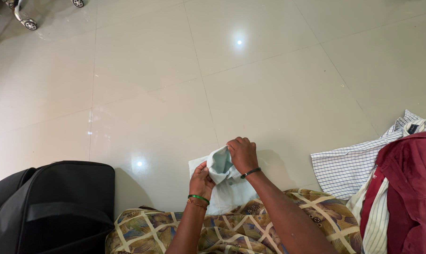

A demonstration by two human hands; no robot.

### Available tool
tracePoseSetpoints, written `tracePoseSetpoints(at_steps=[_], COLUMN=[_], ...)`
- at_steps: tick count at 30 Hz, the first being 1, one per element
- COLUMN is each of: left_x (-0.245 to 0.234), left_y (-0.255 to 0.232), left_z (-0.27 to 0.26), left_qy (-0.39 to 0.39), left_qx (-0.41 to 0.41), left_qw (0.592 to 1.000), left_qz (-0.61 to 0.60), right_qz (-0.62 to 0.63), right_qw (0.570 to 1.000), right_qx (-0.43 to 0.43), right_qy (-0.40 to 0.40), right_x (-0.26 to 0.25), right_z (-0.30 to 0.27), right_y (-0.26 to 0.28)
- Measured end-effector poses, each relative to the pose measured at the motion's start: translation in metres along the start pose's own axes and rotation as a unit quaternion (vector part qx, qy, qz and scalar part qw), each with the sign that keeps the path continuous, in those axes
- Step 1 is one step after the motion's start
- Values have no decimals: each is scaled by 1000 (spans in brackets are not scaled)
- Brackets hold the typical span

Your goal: The person smooths and folds a light green shirt by hand while sitting on the floor, and then places the folded shirt into a black bag.

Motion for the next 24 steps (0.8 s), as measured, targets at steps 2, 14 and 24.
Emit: tracePoseSetpoints(at_steps=[2, 14, 24], left_x=[1, 12, -5], left_y=[2, -12, -3], left_z=[7, -10, 21], left_qy=[33, 47, 83], left_qx=[9, 42, 72], left_qw=[999, 997, 993], left_qz=[-21, 41, -32], right_qz=[-4, 1, 7], right_qw=[1000, 1000, 1000], right_qx=[1, 14, 20], right_qy=[3, -6, 15], right_x=[1, -4, 1], right_z=[0, 3, 2], right_y=[-1, -1, -2])
Point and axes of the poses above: each hand's wrist, its own z-axis towards the middle knuckle, its own x-axis out of the palm, y = z × x, the point moved 6 cm from there along z, towards the middle knuckle, and after that the axes turned 5 degrees about -x, right-handed, at the moved point
